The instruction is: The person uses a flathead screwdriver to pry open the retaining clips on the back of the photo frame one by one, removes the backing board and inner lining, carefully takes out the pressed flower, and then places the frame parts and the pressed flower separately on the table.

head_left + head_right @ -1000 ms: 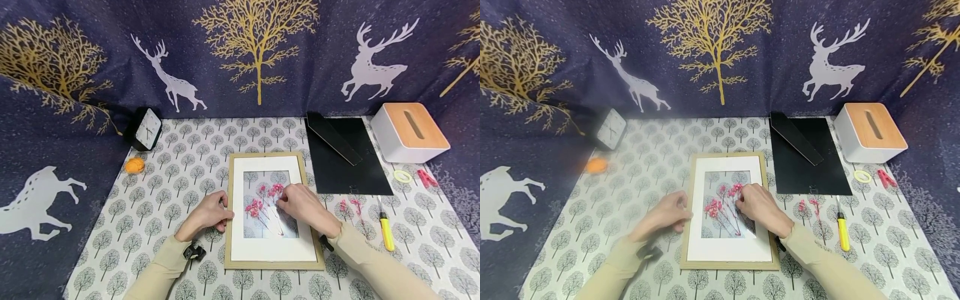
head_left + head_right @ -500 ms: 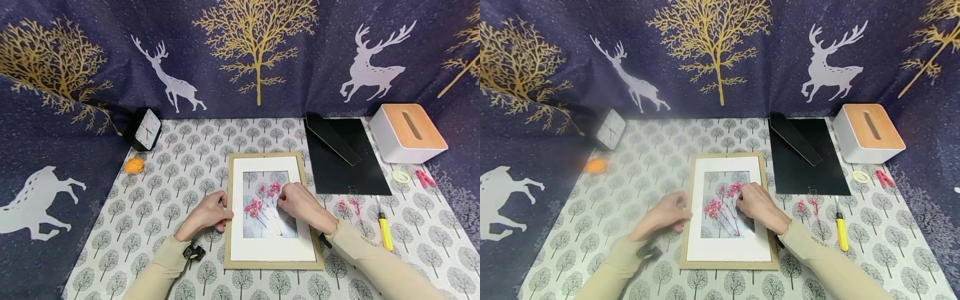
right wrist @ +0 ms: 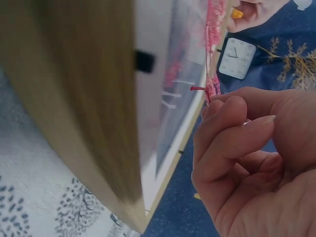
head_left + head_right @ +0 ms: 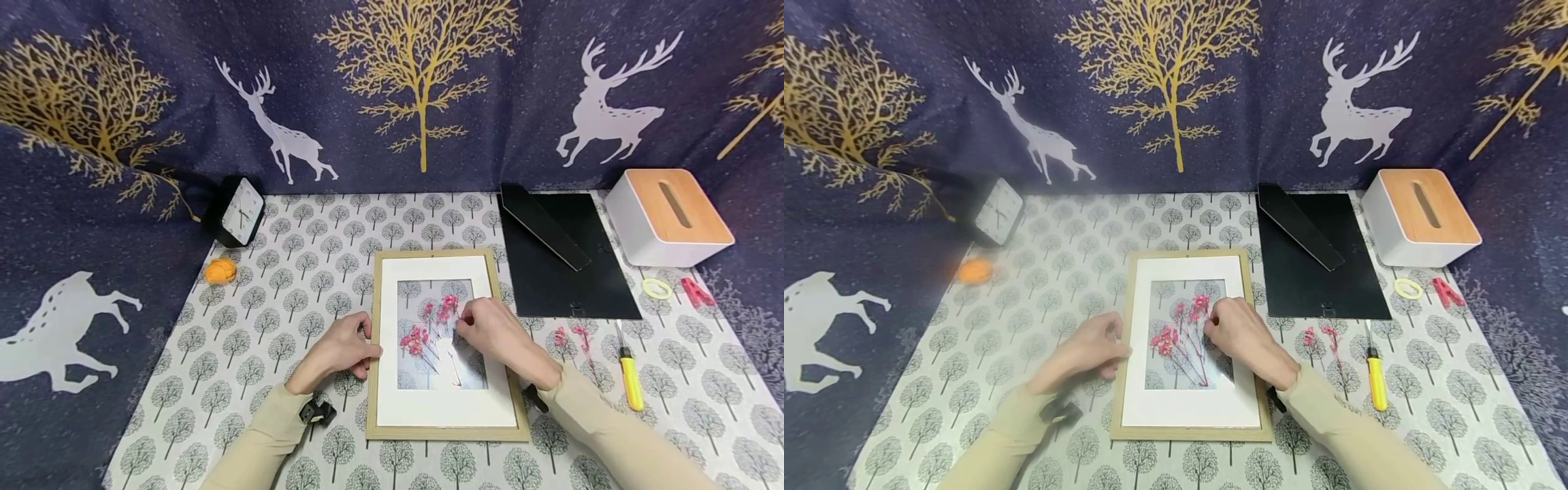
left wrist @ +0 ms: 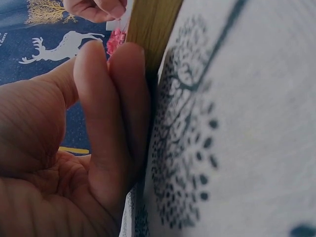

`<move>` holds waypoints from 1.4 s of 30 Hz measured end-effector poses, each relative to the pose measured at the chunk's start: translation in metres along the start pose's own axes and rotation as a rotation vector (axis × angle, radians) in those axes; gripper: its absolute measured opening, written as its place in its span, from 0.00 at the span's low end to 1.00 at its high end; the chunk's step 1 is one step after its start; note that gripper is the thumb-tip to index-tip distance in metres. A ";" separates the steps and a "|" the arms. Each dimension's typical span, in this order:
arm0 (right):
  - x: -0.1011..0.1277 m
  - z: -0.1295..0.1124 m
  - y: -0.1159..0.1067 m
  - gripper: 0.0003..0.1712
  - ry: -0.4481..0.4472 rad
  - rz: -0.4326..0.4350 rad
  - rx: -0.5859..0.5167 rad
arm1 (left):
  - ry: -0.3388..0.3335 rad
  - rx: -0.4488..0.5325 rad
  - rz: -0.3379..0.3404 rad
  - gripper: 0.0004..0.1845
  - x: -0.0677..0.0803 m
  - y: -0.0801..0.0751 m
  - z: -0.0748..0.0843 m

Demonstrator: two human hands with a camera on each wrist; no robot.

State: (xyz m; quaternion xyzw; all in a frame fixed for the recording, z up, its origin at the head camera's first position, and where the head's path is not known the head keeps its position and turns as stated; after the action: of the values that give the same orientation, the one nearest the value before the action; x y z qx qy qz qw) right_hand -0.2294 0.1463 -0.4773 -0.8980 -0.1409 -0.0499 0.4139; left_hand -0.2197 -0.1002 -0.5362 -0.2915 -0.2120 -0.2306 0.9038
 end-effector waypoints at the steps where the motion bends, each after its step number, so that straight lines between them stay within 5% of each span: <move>1: 0.001 -0.001 -0.002 0.11 -0.007 0.008 0.000 | -0.001 0.000 -0.001 0.16 0.000 0.000 0.000; 13: 0.024 0.002 -0.028 0.08 -0.018 0.121 0.038 | 0.007 0.023 -0.001 0.16 -0.001 0.001 -0.003; 24: 0.056 0.036 -0.055 0.08 0.028 0.222 0.047 | -0.002 0.014 0.007 0.16 -0.002 0.001 -0.004; 42: 0.080 0.096 -0.063 0.09 0.172 0.178 0.111 | -0.016 0.013 0.010 0.16 -0.002 0.002 -0.004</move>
State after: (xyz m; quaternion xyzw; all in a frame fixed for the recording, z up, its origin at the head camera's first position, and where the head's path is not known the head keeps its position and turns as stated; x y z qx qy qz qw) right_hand -0.1741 0.2747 -0.4773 -0.8751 -0.0274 -0.0821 0.4762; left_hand -0.2195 -0.1004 -0.5407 -0.2885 -0.2194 -0.2223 0.9051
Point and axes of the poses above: each hand's wrist, its own x-axis away from the middle knuckle, its own y-axis out of the palm, z = x × y, the point moved 10 cm from there along -x, towards the middle knuckle, and after that the axes turned 4 degrees about -x, right-handed, at the moved point
